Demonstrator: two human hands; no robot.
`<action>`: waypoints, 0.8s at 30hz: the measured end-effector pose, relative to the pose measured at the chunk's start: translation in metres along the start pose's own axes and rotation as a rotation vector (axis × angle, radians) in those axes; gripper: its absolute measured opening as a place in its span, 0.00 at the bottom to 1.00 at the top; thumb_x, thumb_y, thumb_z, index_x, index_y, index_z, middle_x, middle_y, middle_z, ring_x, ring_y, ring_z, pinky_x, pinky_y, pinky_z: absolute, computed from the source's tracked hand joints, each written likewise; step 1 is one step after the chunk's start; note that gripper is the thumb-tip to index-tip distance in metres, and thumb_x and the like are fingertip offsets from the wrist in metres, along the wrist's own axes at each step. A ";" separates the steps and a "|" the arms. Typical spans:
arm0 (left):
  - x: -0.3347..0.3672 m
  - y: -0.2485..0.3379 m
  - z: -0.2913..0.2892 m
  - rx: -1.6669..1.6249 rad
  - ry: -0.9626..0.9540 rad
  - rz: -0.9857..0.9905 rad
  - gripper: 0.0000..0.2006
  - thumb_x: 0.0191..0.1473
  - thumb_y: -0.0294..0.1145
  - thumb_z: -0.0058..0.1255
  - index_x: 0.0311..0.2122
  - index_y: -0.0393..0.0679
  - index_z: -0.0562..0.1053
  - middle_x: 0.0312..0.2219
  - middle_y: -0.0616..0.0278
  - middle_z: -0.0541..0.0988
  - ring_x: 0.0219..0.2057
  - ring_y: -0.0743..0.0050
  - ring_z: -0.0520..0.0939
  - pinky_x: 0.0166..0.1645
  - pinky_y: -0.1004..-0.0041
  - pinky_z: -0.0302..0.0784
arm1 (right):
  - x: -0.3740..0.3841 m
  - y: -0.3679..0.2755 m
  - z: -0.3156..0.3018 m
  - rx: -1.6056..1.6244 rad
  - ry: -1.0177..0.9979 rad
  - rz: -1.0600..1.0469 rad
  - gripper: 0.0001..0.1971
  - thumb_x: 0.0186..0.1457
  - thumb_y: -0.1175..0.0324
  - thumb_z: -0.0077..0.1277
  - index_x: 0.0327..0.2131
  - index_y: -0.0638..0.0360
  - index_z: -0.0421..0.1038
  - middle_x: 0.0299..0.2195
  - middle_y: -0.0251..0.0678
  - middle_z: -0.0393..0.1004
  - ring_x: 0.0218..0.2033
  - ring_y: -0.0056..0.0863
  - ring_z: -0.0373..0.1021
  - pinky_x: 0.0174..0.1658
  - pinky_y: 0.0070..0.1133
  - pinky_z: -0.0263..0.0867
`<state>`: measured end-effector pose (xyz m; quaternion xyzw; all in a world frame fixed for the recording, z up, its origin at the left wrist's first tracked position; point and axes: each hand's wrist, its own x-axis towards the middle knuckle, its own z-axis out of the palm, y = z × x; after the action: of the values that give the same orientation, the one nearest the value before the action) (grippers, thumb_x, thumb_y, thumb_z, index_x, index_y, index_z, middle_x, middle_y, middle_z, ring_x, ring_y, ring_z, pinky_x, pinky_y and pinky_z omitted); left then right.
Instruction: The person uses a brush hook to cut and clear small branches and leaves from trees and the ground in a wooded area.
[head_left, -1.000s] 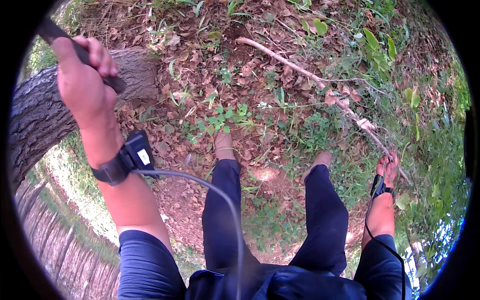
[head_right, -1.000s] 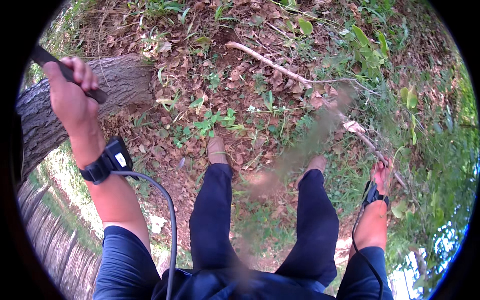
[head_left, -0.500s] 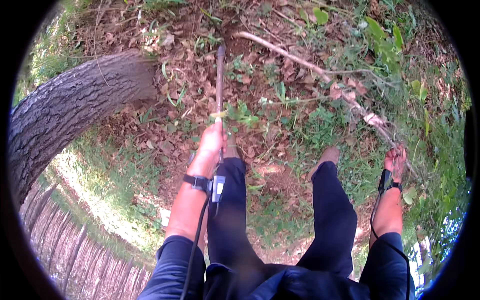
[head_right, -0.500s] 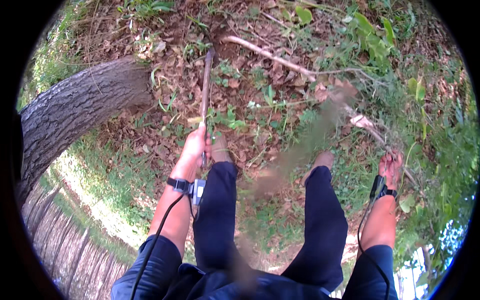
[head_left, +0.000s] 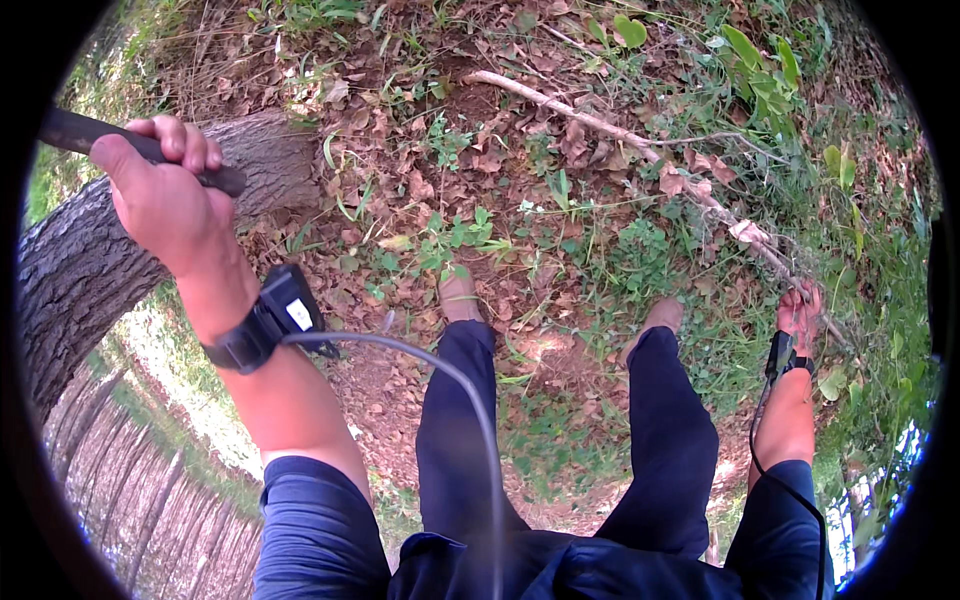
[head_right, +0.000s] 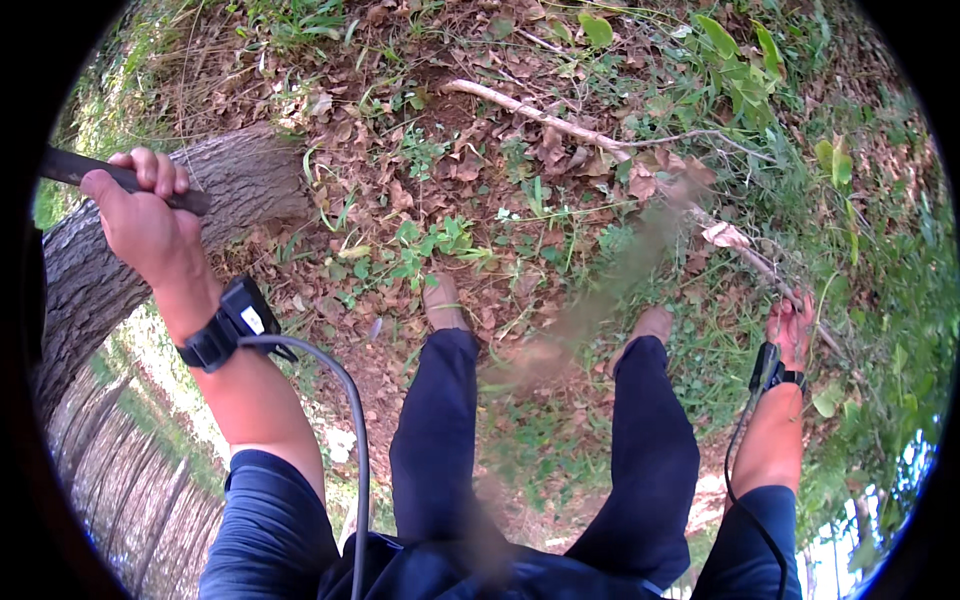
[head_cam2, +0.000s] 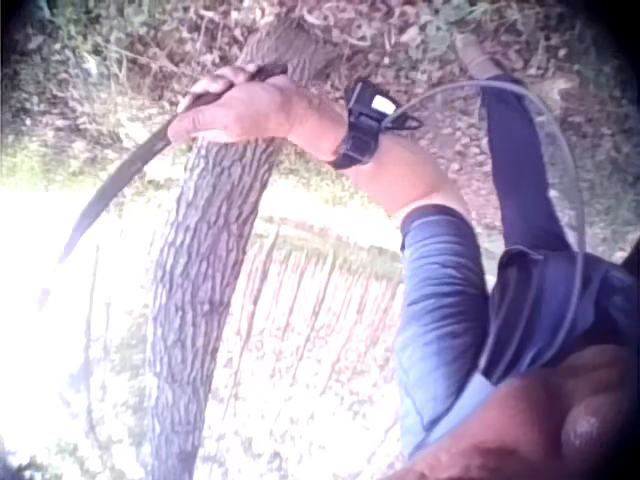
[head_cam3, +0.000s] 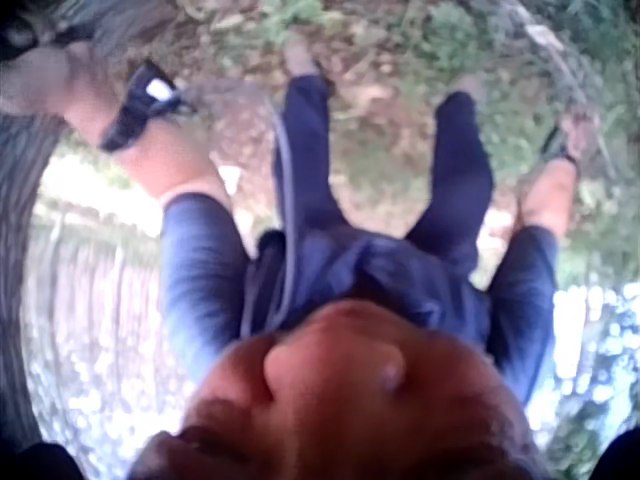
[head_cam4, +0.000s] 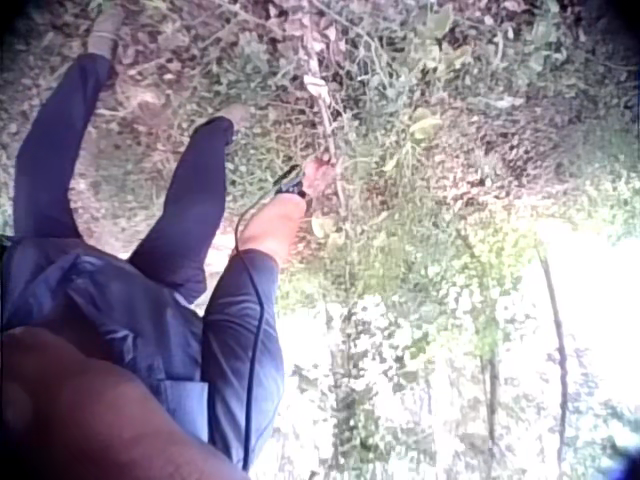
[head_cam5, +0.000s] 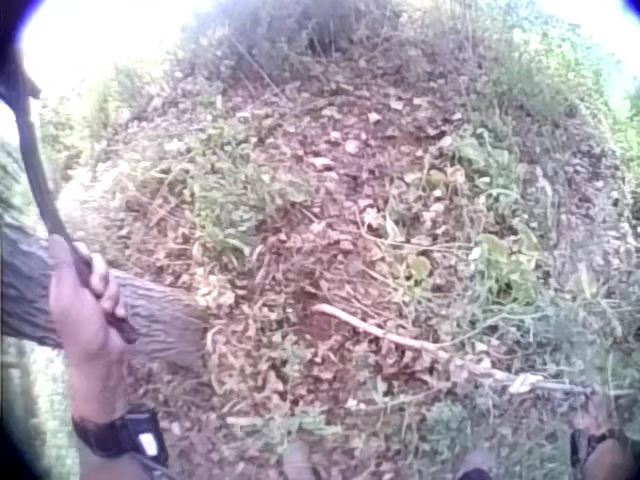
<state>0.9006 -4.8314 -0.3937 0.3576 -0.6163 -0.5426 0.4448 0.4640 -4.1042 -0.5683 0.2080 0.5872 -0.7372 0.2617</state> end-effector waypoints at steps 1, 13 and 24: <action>0.001 -0.012 0.016 0.025 0.097 -0.026 0.23 0.65 0.56 0.29 0.32 0.46 0.62 0.18 0.71 0.64 0.17 0.81 0.64 0.23 0.77 0.64 | 0.001 -0.001 -0.001 -0.020 0.019 -0.016 0.04 0.60 0.64 0.49 0.36 0.50 0.68 0.27 0.28 0.71 0.19 0.20 0.66 0.23 0.19 0.64; -0.309 -0.121 0.004 0.286 -0.037 -1.371 0.20 0.64 0.53 0.36 0.27 0.47 0.62 0.13 0.74 0.60 0.09 0.82 0.59 0.12 0.76 0.55 | 0.004 -0.009 0.013 -0.129 0.035 -0.067 0.09 0.60 0.61 0.49 0.33 0.55 0.67 0.21 0.28 0.68 0.19 0.20 0.64 0.24 0.20 0.65; -0.003 -0.003 0.024 -0.003 0.135 0.020 0.23 0.65 0.58 0.26 0.31 0.49 0.62 0.17 0.73 0.64 0.15 0.82 0.65 0.21 0.79 0.64 | 0.010 -0.006 0.027 -0.053 0.031 -0.001 0.04 0.61 0.66 0.47 0.36 0.53 0.67 0.23 0.27 0.68 0.17 0.19 0.63 0.22 0.19 0.60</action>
<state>0.8796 -4.8205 -0.3972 0.3864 -0.5877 -0.5139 0.4912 0.4528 -4.1312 -0.5635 0.2120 0.6106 -0.7183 0.2575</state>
